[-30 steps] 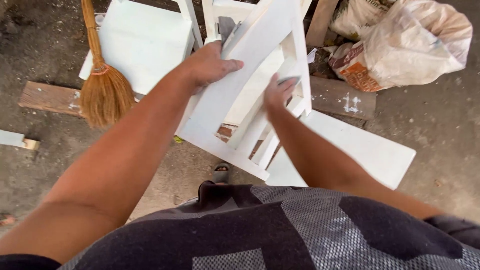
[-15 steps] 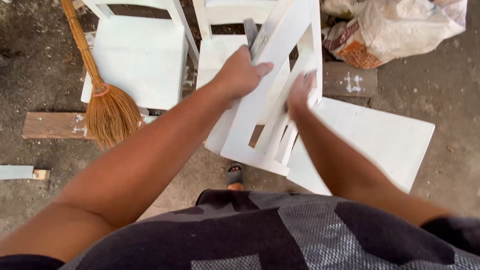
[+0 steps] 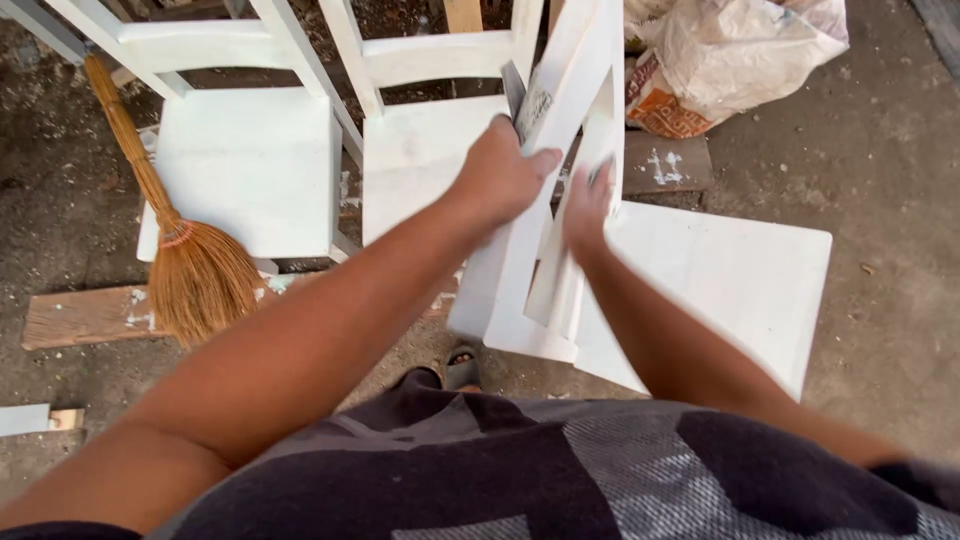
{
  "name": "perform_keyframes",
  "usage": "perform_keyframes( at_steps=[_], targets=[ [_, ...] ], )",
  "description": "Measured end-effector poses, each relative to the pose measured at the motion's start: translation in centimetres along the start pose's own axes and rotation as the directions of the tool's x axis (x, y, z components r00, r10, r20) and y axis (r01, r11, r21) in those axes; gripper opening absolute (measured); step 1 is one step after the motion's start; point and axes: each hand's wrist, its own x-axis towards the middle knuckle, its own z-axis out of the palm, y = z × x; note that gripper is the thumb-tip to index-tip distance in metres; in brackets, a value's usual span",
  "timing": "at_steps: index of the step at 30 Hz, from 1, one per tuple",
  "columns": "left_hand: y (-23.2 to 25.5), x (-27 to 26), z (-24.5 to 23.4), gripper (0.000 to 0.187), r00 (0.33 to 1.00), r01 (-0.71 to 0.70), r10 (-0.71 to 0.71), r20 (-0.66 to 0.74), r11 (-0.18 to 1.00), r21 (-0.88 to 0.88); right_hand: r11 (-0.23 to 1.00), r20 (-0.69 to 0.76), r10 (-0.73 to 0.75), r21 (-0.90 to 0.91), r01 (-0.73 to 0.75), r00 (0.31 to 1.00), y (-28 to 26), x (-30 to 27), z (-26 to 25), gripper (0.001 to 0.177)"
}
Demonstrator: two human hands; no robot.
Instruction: Sand the backrest of a white wooden chair using sandpaper.
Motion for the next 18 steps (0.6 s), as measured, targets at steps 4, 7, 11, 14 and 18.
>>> perform_keyframes(
  at_steps=[4,7,11,14,18],
  targets=[
    [1.2,-0.3,1.4,0.052,1.0,-0.004,0.006,0.013,0.996,-0.088,0.952,-0.052,0.305,0.024,-0.304,0.951,-3.6,4.4,-2.9,0.074],
    [0.2,0.0,2.8,0.05,0.992,-0.107,0.105,-0.073,0.994,-0.029,0.981,-0.119,0.104,-0.153,-0.122,0.987,8.3,4.5,-1.9,0.07],
    [2.0,-0.8,3.6,0.048,0.987,-0.118,0.118,-0.104,0.993,0.01,0.898,0.125,0.395,0.158,-0.411,0.91,6.3,-12.3,-3.2,0.078],
    [2.1,-1.2,3.4,0.052,0.987,-0.121,0.119,-0.104,0.993,-0.012,0.927,0.225,0.374,-0.063,-0.369,0.9,5.5,-19.5,-5.6,0.072],
    [3.9,-2.1,3.9,0.049,0.995,-0.092,0.088,-0.035,0.99,-0.106,0.944,0.354,0.302,0.018,-0.329,0.885,-0.5,-20.3,-8.3,0.069]
  ],
)
